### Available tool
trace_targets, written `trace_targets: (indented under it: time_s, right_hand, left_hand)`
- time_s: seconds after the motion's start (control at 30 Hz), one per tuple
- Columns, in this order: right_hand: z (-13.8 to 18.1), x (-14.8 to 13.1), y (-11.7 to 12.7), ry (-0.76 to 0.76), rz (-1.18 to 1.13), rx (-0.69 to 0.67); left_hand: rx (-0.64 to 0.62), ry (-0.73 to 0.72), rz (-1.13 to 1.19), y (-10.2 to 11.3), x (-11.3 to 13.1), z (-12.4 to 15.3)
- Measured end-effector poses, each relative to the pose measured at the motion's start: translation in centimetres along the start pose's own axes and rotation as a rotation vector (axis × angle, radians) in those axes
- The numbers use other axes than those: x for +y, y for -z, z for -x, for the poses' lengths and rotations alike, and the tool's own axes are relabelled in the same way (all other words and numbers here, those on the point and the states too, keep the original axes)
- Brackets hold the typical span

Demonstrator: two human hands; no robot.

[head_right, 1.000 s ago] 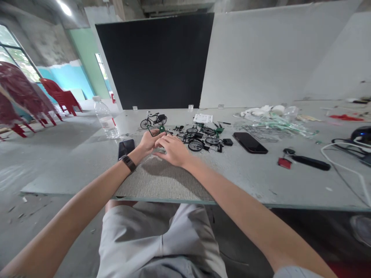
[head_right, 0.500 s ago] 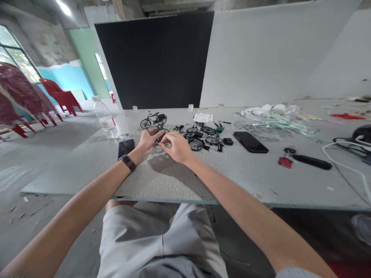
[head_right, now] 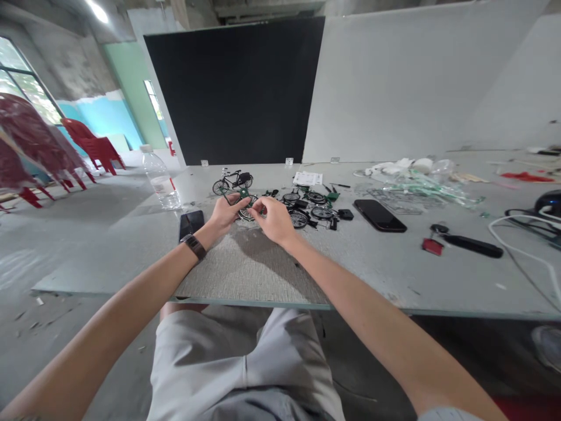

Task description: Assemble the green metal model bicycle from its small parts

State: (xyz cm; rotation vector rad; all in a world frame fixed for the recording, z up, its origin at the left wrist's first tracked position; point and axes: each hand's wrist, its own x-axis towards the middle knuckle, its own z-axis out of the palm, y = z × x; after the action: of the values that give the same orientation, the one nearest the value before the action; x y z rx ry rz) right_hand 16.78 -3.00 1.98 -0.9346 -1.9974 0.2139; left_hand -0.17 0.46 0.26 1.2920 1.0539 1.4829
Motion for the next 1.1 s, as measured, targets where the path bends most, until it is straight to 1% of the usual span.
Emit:
trace_targets:
  time_s: [0.07,0.17,0.27,0.47,0.8,0.97,1.1]
  right_hand:
    - [0.0,0.1,-0.1,-0.003,0.005,0.008]
    - [0.0,0.1,-0.1,-0.008,0.02,0.015]
    - [0.0,0.0,-0.1,-0.01,0.025,0.015]
    - [0.0,0.1,-0.1,-0.014,0.026,0.03]
    - [0.1,0.7,-0.3,-0.044,0.011,0.069]
    - [0.1,0.9,-0.3,-0.046,0.008,0.063]
    - [0.1,0.9,-0.4,-0.042,0.032,0.091]
  left_hand:
    - [-0.007,-0.016,-0.007,0.1,0.0,0.0]
    - [-0.049,-0.049,-0.004,0.2,0.0,-0.1]
    - [-0.057,-0.053,-0.001,0.2,0.1,0.0]
    - [-0.089,0.019,0.068,-0.1,0.3,0.5]
    - [-0.136,0.034,0.151,-0.4,0.6,0.9]
    - [-0.17,0.108,0.221,-0.3,0.6,0.9]
    - [-0.131,0.174,0.284,-0.5,0.9,1.1]
